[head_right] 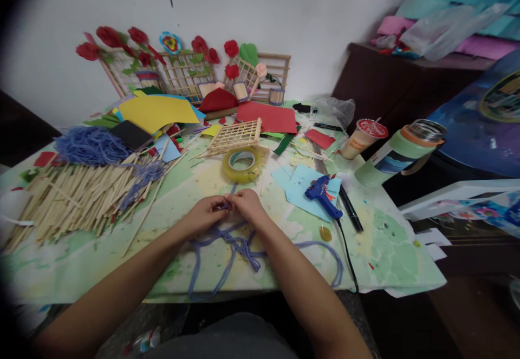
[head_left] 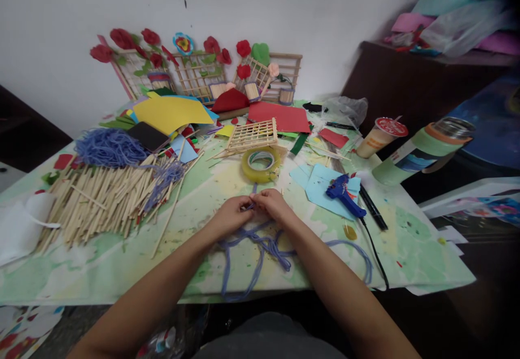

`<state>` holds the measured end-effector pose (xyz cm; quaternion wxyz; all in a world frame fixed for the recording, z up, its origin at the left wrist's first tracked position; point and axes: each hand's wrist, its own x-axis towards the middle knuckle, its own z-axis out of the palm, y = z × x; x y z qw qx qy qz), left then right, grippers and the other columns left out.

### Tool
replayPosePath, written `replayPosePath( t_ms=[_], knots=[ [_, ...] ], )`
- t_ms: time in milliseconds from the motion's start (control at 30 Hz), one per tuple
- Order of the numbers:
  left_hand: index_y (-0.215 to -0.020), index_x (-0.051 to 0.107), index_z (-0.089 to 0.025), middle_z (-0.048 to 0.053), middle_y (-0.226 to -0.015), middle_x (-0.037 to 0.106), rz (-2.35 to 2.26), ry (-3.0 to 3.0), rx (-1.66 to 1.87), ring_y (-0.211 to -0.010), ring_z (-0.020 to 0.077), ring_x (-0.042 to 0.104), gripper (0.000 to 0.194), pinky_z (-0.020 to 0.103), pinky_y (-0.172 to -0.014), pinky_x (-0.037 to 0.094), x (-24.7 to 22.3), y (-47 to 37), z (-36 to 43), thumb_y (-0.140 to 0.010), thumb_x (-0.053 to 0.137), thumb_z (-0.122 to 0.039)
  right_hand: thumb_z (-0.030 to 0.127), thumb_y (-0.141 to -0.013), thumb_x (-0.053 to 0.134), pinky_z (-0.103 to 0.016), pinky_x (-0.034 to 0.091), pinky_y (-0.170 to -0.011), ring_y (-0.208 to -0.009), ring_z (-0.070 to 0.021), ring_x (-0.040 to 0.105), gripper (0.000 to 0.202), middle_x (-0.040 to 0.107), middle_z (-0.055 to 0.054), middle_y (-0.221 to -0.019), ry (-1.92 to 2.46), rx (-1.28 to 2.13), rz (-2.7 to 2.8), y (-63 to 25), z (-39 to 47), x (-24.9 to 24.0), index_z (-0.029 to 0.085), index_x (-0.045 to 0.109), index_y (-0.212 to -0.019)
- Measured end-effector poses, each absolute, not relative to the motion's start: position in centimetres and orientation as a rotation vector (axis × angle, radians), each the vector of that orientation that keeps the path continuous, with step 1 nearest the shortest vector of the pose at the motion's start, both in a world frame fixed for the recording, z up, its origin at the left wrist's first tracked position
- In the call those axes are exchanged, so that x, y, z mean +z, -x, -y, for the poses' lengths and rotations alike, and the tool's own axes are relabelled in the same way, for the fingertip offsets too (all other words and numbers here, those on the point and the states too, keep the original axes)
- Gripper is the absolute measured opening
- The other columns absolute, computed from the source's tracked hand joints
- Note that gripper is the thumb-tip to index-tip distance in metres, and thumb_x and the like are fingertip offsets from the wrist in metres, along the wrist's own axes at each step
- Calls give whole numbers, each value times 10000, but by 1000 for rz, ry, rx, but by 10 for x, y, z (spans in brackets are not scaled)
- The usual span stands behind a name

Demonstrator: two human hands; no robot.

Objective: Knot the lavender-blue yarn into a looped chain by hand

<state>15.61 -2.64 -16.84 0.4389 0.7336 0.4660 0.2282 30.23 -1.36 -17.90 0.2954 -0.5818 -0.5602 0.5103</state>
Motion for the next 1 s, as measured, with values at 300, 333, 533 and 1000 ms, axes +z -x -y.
replayPosePath(
  t_ms=[300, 333, 533, 1000],
  knots=[
    [-813, 673, -164, 45, -836, 647, -914, -2131, 334, -805, 172, 560, 193, 276, -769, 404, -143, -148, 36, -748, 507, -238, 138, -569, 444, -214, 192, -401, -378, -64, 300, 83, 326, 69, -376, 1526, 1420, 1442, -305, 16, -182, 174, 402, -506],
    [-853, 680, -170, 53, -886, 652, -944, -2098, 375, -848, 180, 563, 210, 286, -803, 403, -142, -146, 34, -748, 522, -261, 135, -564, 443, -214, 187, -401, -381, -63, 297, 76, 324, 70, -380, 1522, 1417, 1448, -305, 16, -181, 172, 407, -509],
    [-952, 665, -165, 77, -940, 647, -1073, -1795, 510, -876, 199, 579, 318, 305, -793, 435, -146, -136, 21, -708, 585, -351, 130, -557, 437, -212, 173, -403, -390, -53, 269, 80, 308, 75, -421, 1476, 1406, 1414, -306, 20, -172, 170, 389, -506],
    [-983, 632, -158, 49, -886, 595, -1917, -2087, 948, -649, 140, 519, 365, 293, -681, 439, -141, -90, -13, -650, 484, -167, 162, -598, 470, -206, 180, -392, -374, -57, 248, 79, 345, 75, -424, 1499, 1535, 1219, -304, 21, -171, 152, 527, -652]
  ],
)
